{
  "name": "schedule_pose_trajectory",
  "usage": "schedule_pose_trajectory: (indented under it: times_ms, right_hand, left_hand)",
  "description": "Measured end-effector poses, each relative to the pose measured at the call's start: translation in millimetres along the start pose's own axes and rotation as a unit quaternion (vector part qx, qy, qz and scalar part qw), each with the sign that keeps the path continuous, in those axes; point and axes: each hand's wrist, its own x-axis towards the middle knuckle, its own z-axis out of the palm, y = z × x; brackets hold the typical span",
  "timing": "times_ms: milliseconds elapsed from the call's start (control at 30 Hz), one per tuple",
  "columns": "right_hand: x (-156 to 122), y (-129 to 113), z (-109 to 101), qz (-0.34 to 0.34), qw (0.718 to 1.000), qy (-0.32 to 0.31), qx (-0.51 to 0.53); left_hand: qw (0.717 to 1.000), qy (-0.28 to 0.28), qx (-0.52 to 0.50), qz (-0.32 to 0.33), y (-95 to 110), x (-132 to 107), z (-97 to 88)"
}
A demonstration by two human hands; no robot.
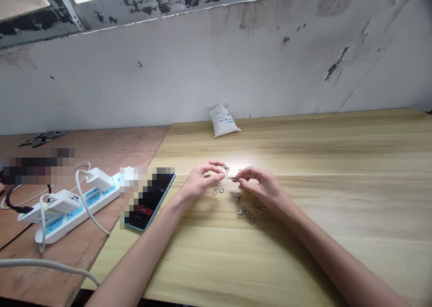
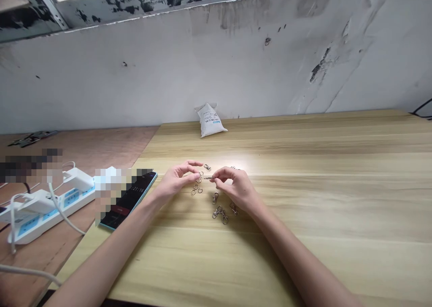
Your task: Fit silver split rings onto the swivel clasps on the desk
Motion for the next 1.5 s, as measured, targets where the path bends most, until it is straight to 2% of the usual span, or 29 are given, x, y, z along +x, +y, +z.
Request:
schedule_pose_trajectory:
  times_ms: [167,333,567,800,1067,1500]
  right_hand:
    - [-2,-3,2,-0.097,0.989,0.039,-0.105]
    - [-1,-1,4,-0.209,0.940,0.095,-0.254]
    - [0,-2,7,-0.281,0.878,0.164,-0.350]
    - [-1,-6,10,-0.327,0.838,0.177,-0.399]
    - [-1,-3,12,-0.322,0.828,0.188,-0.419]
    - [-4,-9,14,-0.294,0.836,0.171,-0.431]
  left_hand:
    - [0.997,0.050,-0.043,-0.027,1,2,2.1]
    - [0.998,0.057,-0.023,-0.019,0,4,2.9]
    - [0.998,0.060,0.036,-0.007,-6,5,4.8]
    - [0.997,0.063,0.047,-0.011,-6,4,7.0]
    - [0.994,0.065,0.086,-0.011,-7,6,6.6]
    - [0.986,0.056,0.158,0.021,-9,5,5.6]
